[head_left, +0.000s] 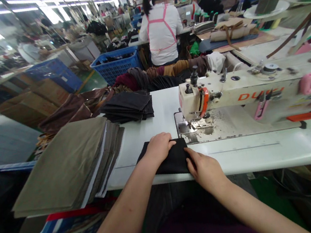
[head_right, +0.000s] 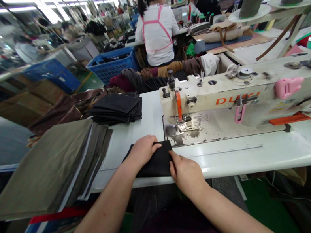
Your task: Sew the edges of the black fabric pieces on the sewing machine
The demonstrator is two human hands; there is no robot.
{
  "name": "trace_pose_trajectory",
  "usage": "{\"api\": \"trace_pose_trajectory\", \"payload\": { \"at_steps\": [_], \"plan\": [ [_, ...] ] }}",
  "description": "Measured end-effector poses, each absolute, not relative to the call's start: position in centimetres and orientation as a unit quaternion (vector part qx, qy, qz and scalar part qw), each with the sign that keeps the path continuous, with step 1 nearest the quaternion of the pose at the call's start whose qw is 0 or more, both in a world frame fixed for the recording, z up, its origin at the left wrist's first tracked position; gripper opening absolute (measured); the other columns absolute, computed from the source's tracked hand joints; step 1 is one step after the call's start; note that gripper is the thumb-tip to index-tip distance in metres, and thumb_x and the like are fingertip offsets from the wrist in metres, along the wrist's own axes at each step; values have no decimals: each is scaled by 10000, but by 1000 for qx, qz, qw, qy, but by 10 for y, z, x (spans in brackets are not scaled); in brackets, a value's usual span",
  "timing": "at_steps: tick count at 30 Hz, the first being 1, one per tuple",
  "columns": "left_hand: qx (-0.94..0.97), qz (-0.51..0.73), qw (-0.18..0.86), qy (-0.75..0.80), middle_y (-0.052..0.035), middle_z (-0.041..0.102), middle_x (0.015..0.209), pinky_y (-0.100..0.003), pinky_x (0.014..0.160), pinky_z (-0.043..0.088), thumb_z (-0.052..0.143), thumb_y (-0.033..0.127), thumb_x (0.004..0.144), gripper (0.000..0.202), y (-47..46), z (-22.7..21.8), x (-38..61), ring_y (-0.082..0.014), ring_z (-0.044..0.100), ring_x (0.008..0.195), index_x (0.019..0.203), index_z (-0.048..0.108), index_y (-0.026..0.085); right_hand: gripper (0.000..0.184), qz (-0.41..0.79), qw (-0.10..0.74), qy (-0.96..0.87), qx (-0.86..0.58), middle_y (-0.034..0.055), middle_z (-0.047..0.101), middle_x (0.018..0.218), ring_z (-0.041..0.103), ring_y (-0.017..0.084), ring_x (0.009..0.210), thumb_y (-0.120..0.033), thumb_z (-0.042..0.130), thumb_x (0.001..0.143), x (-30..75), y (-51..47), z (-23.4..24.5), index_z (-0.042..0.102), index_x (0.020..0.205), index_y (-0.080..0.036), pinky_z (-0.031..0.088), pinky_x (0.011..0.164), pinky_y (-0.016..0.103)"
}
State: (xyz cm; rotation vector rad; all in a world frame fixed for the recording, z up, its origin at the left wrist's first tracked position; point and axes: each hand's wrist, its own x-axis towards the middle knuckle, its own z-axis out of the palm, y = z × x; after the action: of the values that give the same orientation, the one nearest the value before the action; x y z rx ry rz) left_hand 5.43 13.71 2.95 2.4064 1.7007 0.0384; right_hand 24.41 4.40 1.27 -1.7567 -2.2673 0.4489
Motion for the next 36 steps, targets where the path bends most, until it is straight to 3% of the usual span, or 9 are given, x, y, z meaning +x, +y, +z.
{"api": "trace_pose_trajectory", "payload": {
  "at_steps": [5, 8, 14, 24, 30, 36],
  "plan": [
    [850, 111, 70, 511, -71, 683, 1147, -367, 1011, 481, 593, 218, 961, 147, 124, 33, 59, -225, 619, 1119, 1099, 638, 198, 447, 154, 109, -773, -606, 88, 748, 1132, 733, 195, 887, -291, 411, 1016, 243, 46, 12, 509, 1442, -202, 537, 764, 285],
    [896, 137, 90, 413, -66, 663, 1285, -343, 1097, 459, 483, 139, 988, 266, 105, 28, 63, -185, 598, 1219, 1206, 620, 205, 450, 154, 108, -772, -607, 96, 750, 1114, 733, 200, 873, -285, 414, 1010, 243, 46, 12, 514, 1437, -184, 542, 763, 292],
    [897, 111, 18, 428, -136, 500, 1530, -377, 1169, 421, 387, 81, 975, 491, 70, 4, 66, -224, 454, 1437, 1460, 446, 134, 457, 166, 106, -775, -600, 107, 747, 1132, 734, 206, 907, -277, 418, 1006, 247, 41, 18, 514, 1441, -176, 551, 786, 301],
    [912, 97, 2, 399, -110, 456, 1571, -352, 1218, 347, 390, 166, 1025, 462, 95, -3, 82, -220, 376, 1486, 1483, 435, 119, 431, 119, 98, -758, -634, 90, 753, 1105, 732, 207, 877, -293, 440, 1008, 261, 47, 17, 534, 1418, -200, 533, 766, 300],
    [917, 109, 7, 384, -82, 441, 1587, -387, 1204, 373, 383, 158, 1021, 464, 117, -3, 95, -225, 391, 1479, 1481, 443, 173, 433, 104, 107, -741, -654, 76, 753, 1089, 723, 200, 900, -303, 455, 1000, 270, 62, 14, 537, 1417, -223, 529, 775, 293],
    [919, 103, 6, 381, -95, 447, 1582, -381, 1201, 378, 417, 150, 1008, 465, 129, -2, 100, -222, 402, 1472, 1472, 455, 150, 438, 100, 119, -734, -661, 76, 755, 1076, 724, 198, 905, -305, 448, 1003, 272, 71, 11, 535, 1425, -226, 525, 763, 287]
  ]
}}
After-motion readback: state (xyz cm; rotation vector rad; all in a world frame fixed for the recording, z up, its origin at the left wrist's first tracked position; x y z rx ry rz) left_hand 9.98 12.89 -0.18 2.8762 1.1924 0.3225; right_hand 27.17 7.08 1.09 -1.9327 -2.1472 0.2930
